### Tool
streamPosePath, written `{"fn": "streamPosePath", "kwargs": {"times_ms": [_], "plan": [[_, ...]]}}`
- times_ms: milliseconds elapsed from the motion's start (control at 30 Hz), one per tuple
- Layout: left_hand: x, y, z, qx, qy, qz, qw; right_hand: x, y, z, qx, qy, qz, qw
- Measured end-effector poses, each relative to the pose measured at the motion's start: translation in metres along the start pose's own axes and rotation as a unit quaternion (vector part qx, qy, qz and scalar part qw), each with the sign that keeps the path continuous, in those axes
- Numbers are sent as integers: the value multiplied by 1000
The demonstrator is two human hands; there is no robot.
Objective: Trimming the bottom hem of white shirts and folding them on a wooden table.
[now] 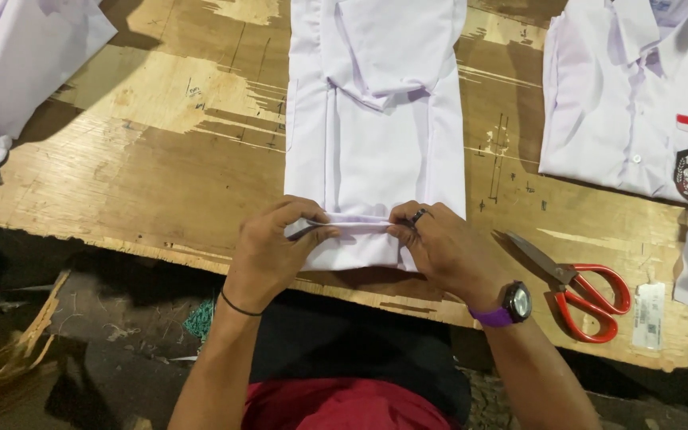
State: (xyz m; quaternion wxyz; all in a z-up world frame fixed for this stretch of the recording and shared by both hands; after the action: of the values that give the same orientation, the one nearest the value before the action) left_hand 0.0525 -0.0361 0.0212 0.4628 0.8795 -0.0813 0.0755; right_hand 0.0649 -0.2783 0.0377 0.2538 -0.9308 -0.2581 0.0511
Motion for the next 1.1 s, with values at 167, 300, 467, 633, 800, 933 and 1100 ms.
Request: {"fn": "streamPosePath", "kwargs": {"times_ms": [167, 300, 467, 633, 800, 933, 1100], "plan": [[-1, 0, -3, -36, 39, -37, 998, -4, -9, -12, 58, 18, -1, 998], [-7, 5, -11, -61, 37, -51, 996, -8, 5, 3, 16, 27, -20, 999], [-15, -14, -1, -104, 28, -171, 979, 0, -3, -5, 27, 24, -45, 998], [-11, -5, -7, -97, 55, -143, 983, 5, -7, -8, 34, 14, -69, 997], [-13, 11, -16, -95, 74, -85, 989, 0, -11, -10, 16, 31, -136, 990], [-14, 22, -35, -101, -9, 29, 994, -7, -12, -5, 31, 59, -160, 985], [-29, 19, -42, -55, -57, 95, 992, -23, -22, -10, 68, 108, -217, 968]]}}
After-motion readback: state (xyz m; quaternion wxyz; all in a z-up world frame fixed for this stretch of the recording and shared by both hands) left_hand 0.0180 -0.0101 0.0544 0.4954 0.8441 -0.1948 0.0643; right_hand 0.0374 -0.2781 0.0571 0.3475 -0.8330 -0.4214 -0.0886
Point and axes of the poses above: each hand's wrist, its own x-axis towards the middle knuckle, its own z-axis out of the palm, y = z × x, the point moved 2 cm from there along x, towards the middle knuckle, and after that the axes turned 4 degrees about x, right-handed, at the moved point
